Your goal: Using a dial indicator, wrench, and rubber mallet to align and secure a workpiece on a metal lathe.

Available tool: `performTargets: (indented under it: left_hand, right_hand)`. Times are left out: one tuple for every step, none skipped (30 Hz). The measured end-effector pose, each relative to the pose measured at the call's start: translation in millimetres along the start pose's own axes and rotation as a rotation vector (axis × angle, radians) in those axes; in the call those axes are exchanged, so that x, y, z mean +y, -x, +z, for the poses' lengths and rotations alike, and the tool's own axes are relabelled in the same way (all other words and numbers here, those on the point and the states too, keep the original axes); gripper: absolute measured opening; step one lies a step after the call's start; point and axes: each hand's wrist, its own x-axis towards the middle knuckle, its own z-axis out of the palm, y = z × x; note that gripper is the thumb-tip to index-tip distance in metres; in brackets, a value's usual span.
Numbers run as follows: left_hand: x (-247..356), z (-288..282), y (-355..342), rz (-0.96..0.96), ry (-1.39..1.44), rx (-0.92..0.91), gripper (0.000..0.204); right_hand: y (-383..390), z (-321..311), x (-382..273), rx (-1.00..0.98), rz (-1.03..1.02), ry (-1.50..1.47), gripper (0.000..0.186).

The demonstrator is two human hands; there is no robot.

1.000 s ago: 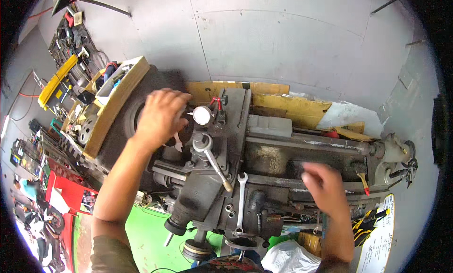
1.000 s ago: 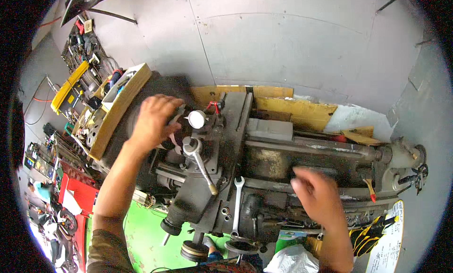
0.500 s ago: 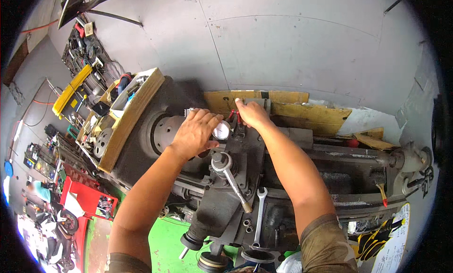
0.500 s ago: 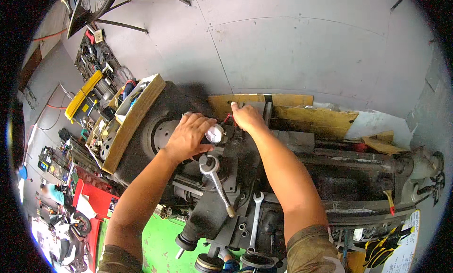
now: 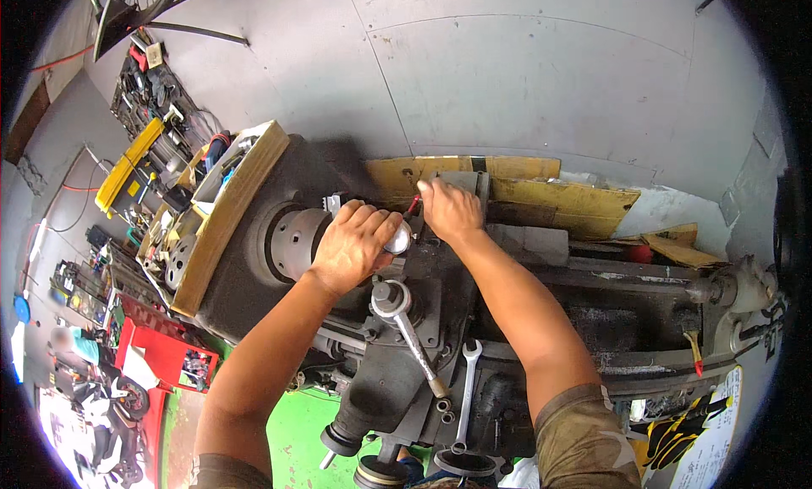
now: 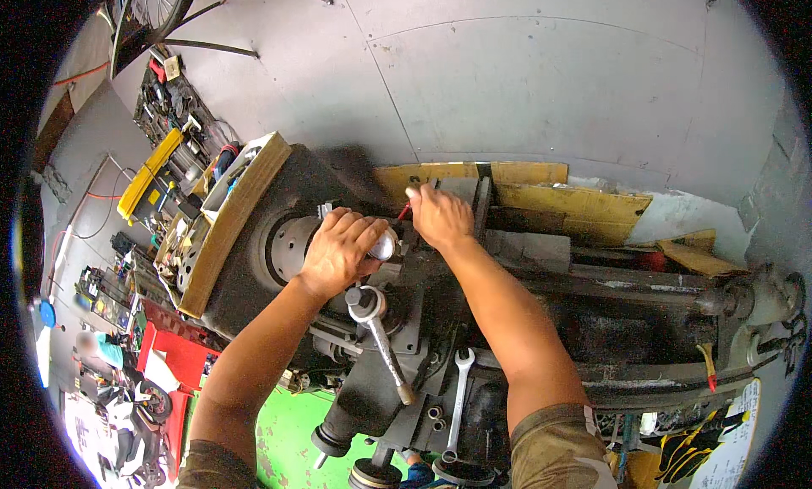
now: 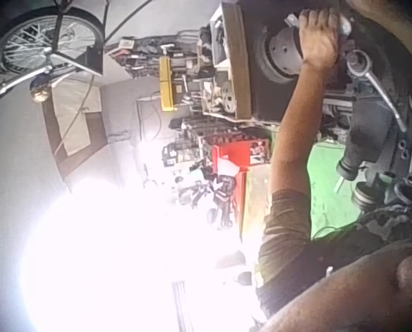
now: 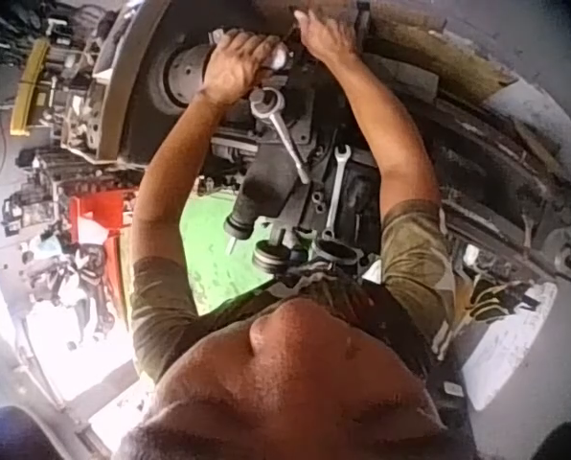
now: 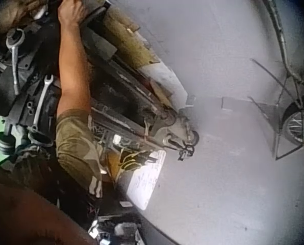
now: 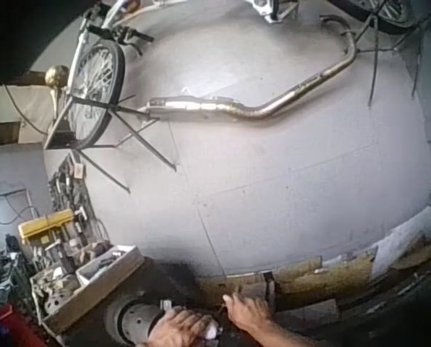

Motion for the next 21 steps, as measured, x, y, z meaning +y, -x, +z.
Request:
performTargets:
  left_hand:
    - [1.2,-0.9,-2.9,0.012,0.007,0.005,0.078]
    - [2.3,-2.3,-6.2,0.025,0.013,0.011,0.078]
    - [1.0,-4.2,-6.9,0.022,0.012,0.008,0.078]
    - [-1.1,-7.0,-9.2,0.000,0.037,-0.025,0.077]
    - [-3.4,-9.1,-12.1,-0.021,0.062,-0.057,0.077]
    - [-5.9,-12.3,-16.0,-0.020,0.058,-0.055,0.077]
    - [-8.7,-15.3,-20.8,-0.043,0.156,-0.025,0.076]
    - [-10.7,-18.6,-27.3,-0.066,0.254,0.005,0.074]
    - [-10.6,-23.8,-38.3,-0.114,0.307,-0.025,0.074]
    - [-21.5,-19.9,-42.4,-0.127,0.317,-0.018,0.074]
    - [-33.2,-15.2,-47.8,-0.171,0.444,-0.018,0.073]
    - [-37.3,-13.1,-58.9,-0.205,0.559,-0.025,0.073]
    - [-35.2,-17.6,-71.0,-0.298,0.632,-0.059,0.069]
    - [-34.1,-17.2,-85.0,-0.300,0.629,-0.057,0.069]
    - [-36.6,-15.4,-96.5,-0.352,0.673,-0.098,0.067]
    - [-39.4,-13.0,-107.5,-0.402,0.721,-0.136,0.066]
    - [-41.6,-10.5,-116.5,-0.411,0.717,-0.130,0.066]
    - [-43.9,-3.7,-125.0,-0.406,0.686,-0.141,0.067]
    - [-46.2,-1.2,-131.3,-0.403,0.652,-0.148,0.067]
    - [-49.5,0.3,-134.8,-0.411,0.650,-0.144,0.067]
    - [-52.4,2.5,-137.5,-0.417,0.639,-0.157,0.069]
  right_hand:
    - [2.4,5.6,11.3,0.093,-0.167,0.017,0.037]
    - [4.4,7.1,26.7,0.097,-0.162,0.021,0.037]
    - [5.8,5.4,32.5,0.100,-0.324,0.046,0.033]
    - [7.6,3.0,37.1,0.104,-0.485,0.072,0.032]
    - [10.9,3.1,42.1,0.103,-0.486,0.069,0.032]
    - [14.5,2.0,46.8,0.094,-0.495,0.029,0.037]
    - [17.5,0.4,51.9,0.086,-0.503,-0.011,0.044]
    - [19.6,-2.2,57.8,0.091,-0.504,-0.011,0.044]
    - [21.9,-6.0,62.9,0.108,-0.513,-0.077,0.051]
    - [21.0,-4.1,60.7,0.106,-0.530,-0.135,0.059]
    - [20.0,-1.5,58.0,0.122,-0.544,-0.142,0.060]
    - [21.2,-2.3,61.3,0.122,-0.546,-0.145,0.060]
    - [21.9,-4.6,64.4,0.108,-0.518,-0.142,0.059]
    - [23.0,-6.7,67.8,0.093,-0.488,-0.139,0.058]
    - [21.8,-3.7,69.4,0.103,-0.479,-0.174,0.057]
    - [21.5,-3.3,69.3,0.100,-0.490,-0.177,0.057]
    - [22.1,-2.4,69.0,0.070,-0.428,-0.193,0.056]
    - [23.4,-0.5,70.5,0.036,-0.360,-0.206,0.056]
    - [23.2,-2.0,69.3,0.026,-0.350,-0.192,0.056]
    - [23.3,-2.2,66.6,0.021,-0.358,-0.194,0.056]
    - [24.5,-4.3,63.1,0.010,-0.288,-0.220,0.053]
